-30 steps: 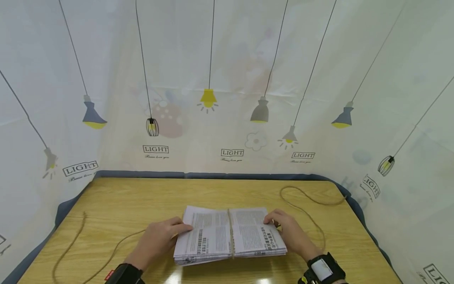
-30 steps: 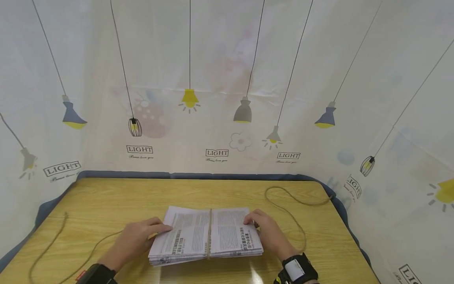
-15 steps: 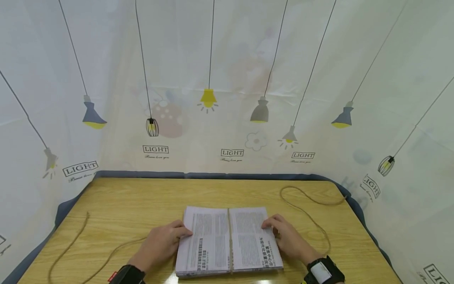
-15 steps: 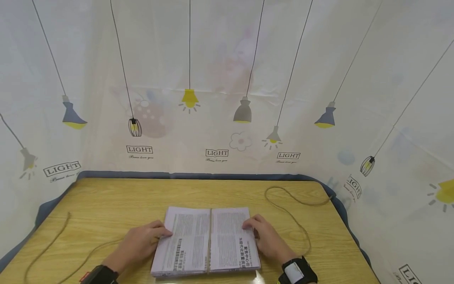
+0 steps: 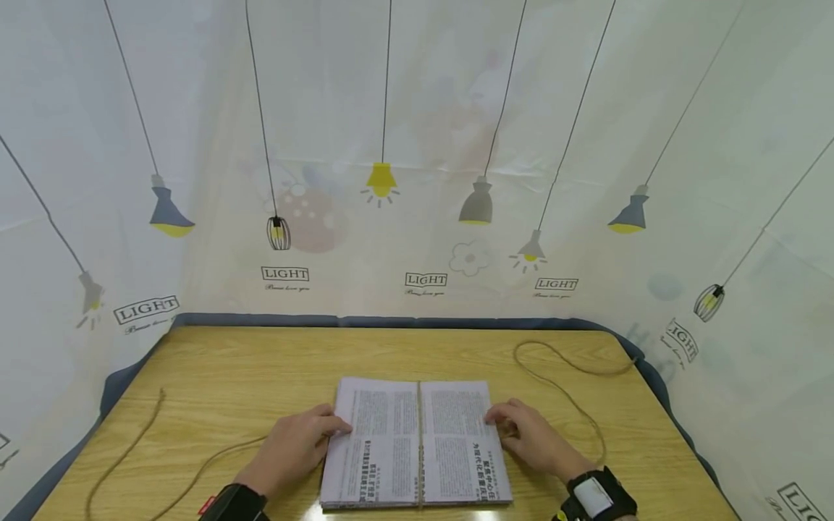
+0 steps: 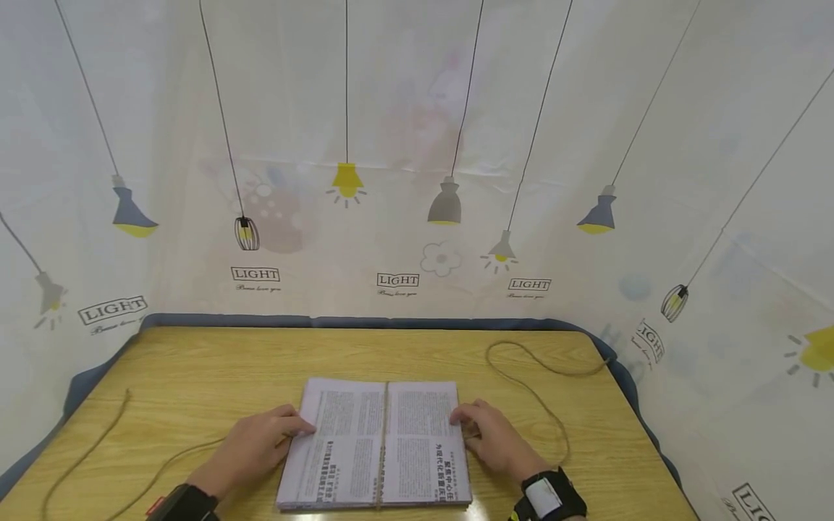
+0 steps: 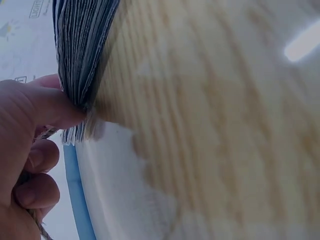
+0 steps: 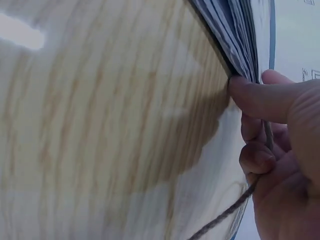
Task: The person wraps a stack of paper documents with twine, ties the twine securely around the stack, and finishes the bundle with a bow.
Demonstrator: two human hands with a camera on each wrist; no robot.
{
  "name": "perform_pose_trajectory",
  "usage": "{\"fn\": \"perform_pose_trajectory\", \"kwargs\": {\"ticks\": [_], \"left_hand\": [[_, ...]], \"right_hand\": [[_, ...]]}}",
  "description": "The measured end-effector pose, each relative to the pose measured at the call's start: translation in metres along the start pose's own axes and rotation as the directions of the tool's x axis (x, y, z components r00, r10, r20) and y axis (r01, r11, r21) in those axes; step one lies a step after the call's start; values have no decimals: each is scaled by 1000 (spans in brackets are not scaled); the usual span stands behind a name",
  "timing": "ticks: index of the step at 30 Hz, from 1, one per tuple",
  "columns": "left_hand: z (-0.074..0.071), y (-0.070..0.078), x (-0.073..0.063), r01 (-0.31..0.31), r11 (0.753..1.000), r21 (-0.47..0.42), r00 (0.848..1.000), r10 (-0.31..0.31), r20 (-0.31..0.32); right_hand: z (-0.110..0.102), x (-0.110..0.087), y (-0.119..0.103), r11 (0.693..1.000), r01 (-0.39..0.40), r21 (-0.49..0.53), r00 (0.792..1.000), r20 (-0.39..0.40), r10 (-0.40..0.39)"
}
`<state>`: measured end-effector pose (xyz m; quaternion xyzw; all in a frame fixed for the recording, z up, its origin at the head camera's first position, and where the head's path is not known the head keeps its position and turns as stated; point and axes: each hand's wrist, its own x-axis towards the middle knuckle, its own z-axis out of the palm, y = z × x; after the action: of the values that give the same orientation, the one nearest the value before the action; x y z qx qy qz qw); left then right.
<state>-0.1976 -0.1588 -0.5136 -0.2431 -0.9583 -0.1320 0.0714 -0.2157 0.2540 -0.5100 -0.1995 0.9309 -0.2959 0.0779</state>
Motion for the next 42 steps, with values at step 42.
{"fn": "perform_pose_trajectory", "kwargs": {"ticks": [42], "left_hand": [[-12, -18, -15, 251, 964, 83, 952, -231, -202]], "right_hand": [[-9, -9, 2, 993, -114, -12, 993, -44, 114]]}}
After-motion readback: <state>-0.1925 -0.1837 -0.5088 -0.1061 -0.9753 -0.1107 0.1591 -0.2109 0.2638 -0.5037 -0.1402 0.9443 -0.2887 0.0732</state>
